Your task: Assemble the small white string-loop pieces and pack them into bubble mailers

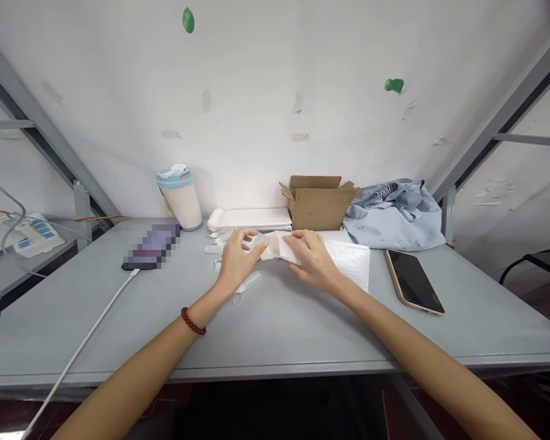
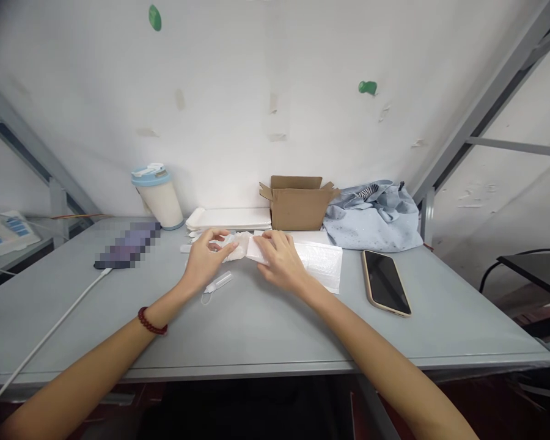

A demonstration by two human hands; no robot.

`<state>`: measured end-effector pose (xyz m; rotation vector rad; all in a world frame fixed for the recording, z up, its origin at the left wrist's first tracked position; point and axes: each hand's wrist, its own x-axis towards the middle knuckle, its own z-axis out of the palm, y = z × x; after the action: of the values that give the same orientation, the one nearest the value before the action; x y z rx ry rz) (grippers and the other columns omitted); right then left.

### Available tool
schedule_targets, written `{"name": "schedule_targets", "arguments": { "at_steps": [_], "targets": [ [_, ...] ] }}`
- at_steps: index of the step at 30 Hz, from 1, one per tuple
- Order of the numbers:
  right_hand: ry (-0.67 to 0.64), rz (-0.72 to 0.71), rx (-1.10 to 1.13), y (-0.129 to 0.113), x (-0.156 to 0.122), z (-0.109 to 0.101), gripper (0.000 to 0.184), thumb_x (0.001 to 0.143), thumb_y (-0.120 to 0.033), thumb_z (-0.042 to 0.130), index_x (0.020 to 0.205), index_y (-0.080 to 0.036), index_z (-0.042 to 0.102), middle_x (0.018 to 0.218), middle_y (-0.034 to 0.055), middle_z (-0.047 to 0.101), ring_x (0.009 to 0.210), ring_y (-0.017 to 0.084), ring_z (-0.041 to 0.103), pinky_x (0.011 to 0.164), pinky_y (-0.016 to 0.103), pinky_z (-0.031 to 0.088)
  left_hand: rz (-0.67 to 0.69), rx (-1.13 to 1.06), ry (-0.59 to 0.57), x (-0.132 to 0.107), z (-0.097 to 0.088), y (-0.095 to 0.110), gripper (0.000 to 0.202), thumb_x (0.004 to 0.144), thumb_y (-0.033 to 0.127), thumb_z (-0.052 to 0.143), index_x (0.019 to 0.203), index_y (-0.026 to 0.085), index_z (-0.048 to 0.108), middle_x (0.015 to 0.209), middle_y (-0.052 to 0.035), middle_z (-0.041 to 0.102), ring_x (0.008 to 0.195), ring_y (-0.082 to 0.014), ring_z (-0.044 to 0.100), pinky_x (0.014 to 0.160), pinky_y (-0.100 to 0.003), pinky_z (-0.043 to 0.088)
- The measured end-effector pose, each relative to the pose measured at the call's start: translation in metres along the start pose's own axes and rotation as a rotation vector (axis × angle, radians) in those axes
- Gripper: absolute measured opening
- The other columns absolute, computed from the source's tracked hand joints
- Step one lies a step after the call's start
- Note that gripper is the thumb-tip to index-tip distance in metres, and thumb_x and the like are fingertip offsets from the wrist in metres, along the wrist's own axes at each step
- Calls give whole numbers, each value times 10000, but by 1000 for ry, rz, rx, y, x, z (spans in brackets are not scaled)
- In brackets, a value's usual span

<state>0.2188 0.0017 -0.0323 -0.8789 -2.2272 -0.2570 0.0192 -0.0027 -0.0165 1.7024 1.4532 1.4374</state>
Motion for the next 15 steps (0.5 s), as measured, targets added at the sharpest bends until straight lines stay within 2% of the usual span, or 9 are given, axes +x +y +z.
{"name": "schedule_targets", "arguments": {
  "at_steps": [1,3,5,7,10,15],
  "targets": [
    [9,-21,8,-1,0,-1,472,744,-161,540,1212,-148,476,1085,146,504,1004,256,480,851,409,398,-46,-52,-17,2,-2,0,392,667,379,698,986,167,615,1072,-86,643,945,-204,587,782,-323,466],
    [17,-76,25,-3,1,-4,494,741,-163,538,1229,-152,461,1089,145,499,1006,257,480,847,410,404,-155,-189,-196,5,-7,0,523,617,393,742,1058,160,586,1062,-94,650,952,-212,597,784,-325,471],
    [21,-133,40,-6,2,-6,513,732,-160,537,1238,-151,453,1086,145,496,1005,258,481,841,411,408,-255,-279,-428,6,-10,1,506,598,397,758,1017,154,614,957,-77,676,878,-207,616,734,-306,474],
    [19,-176,57,-9,2,-7,532,722,-160,540,1246,-144,448,1082,147,495,998,259,482,832,414,412,-304,-286,-541,4,-10,3,392,593,393,758,876,145,647,806,-43,667,742,-176,601,640,-269,450],
    [11,-216,87,-12,2,-8,570,722,-176,543,1279,-148,421,1095,151,494,993,260,481,821,421,419,-322,-258,-504,-2,-6,5,274,570,339,758,691,146,606,624,16,571,584,-117,507,527,-224,366],
    [-16,-267,55,-15,2,-8,606,738,-214,553,1310,-105,385,1155,189,494,1052,280,470,862,444,402,-353,-289,-475,-8,1,9,252,545,269,744,581,157,520,547,47,479,516,-87,429,485,-215,316]
  ]
}}
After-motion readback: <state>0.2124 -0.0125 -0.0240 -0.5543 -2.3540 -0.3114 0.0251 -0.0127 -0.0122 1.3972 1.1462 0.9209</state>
